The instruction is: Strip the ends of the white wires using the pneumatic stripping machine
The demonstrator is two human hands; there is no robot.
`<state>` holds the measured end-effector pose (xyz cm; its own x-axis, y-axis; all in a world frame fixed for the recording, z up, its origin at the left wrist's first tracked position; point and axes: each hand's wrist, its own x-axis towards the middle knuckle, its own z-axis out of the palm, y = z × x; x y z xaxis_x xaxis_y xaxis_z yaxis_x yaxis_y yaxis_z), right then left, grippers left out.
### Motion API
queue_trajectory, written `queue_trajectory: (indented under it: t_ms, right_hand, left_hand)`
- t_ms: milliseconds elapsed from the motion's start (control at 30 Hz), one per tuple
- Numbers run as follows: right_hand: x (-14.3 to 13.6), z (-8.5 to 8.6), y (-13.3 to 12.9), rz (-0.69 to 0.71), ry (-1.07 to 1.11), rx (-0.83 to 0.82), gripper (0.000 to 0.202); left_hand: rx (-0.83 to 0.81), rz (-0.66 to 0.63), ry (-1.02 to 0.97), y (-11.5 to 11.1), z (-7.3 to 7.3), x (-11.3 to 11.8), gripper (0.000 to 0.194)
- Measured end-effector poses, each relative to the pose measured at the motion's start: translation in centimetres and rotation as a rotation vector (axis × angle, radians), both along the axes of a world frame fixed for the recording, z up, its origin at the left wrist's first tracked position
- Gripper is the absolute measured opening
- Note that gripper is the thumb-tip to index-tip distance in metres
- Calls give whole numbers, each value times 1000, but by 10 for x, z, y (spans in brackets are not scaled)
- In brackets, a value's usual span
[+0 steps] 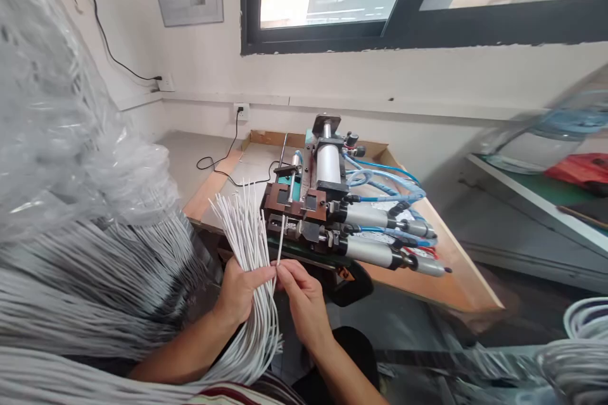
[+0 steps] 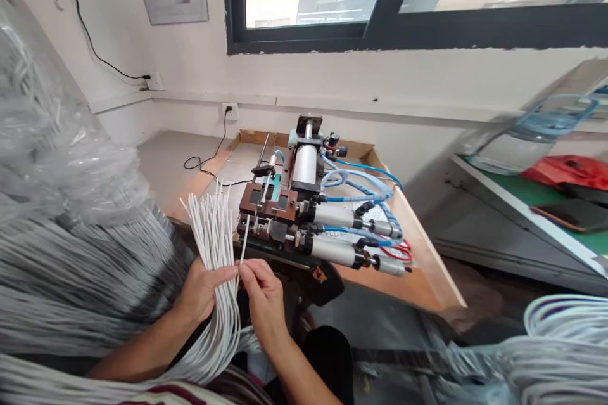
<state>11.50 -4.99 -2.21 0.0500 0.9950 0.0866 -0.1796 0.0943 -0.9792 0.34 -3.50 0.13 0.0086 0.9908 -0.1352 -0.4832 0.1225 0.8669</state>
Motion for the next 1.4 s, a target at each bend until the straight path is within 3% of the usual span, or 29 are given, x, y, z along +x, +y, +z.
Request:
queue_trajectory:
  t_ms: [67, 167, 300, 567, 833, 1033, 1200, 1400]
  right_hand:
    - [3, 4, 9, -29, 21, 15, 16]
    - [4, 3, 17, -57, 206, -105, 17]
    - [4, -1, 28, -92, 473, -286, 20]
    - [5, 4, 45, -51, 657, -410, 19]
    - [4, 6, 48, -24, 716, -438, 17]
    - [-2, 12, 45, 140, 667, -402, 24]
    - [-4, 10, 40, -44, 554, -326, 21]
    - [-1, 4, 43, -137, 623, -399, 22]
  left_hand:
    - [32, 16, 88, 5, 3, 3, 16]
    - [-34, 19, 154, 13, 6, 3, 15]
    - [-138, 46, 102, 22, 9, -1, 22]
    - [-157, 71, 100, 31, 20, -3, 21]
    - [-74, 117, 193, 32, 19, 2, 16]
    - [-33, 51, 215, 28, 15, 6, 20]
    - [23, 69, 309, 27, 10, 4, 17]
    - [-98, 71, 191, 32, 16, 2, 19]
